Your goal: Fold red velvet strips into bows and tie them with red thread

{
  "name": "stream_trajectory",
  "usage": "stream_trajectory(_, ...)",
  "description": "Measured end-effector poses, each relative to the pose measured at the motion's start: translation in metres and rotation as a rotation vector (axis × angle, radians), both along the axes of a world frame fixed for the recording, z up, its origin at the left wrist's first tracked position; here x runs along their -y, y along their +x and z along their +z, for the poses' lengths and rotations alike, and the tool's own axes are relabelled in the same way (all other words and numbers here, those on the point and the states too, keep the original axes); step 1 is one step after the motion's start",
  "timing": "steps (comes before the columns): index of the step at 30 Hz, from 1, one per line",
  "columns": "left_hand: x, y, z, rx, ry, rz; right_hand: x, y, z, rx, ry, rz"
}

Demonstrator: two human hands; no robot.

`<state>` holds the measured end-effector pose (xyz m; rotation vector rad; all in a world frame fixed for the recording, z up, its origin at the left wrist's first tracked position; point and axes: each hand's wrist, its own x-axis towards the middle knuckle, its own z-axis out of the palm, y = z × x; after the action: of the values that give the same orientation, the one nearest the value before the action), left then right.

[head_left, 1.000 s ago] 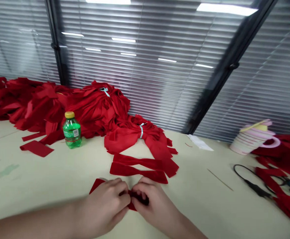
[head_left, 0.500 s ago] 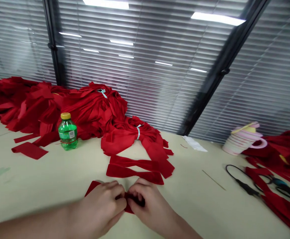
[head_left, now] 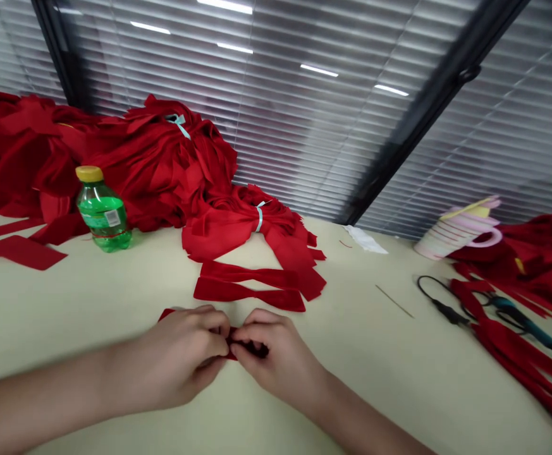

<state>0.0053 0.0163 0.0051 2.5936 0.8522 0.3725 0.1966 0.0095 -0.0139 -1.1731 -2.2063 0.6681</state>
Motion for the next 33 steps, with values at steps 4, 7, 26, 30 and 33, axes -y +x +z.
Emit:
stream_trajectory(4, -0.003, -0.002, 0.001, 0.061, -0.063, 0.037, -0.001, -0.001, 0.001, 0.018, -0.073, -0.012)
stream_trajectory(7, -0.006, -0.002, -0.002, 0.075, -0.094, 0.097, -0.001, -0.001, 0.004, 0.034, -0.101, -0.014)
stream_trajectory(26, -0.010, 0.003, -0.002, -0.130, -0.088, 0.127, -0.002, -0.002, 0.007, 0.025, -0.132, -0.071)
stream_trajectory(30, -0.007, 0.003, -0.004, -0.163, 0.007, 0.115, -0.003, -0.004, 0.009, 0.040, -0.155, -0.093)
stream_trajectory(33, -0.006, 0.002, -0.006, -0.155, 0.051, 0.100, -0.005, -0.004, 0.010, 0.057, -0.182, -0.092)
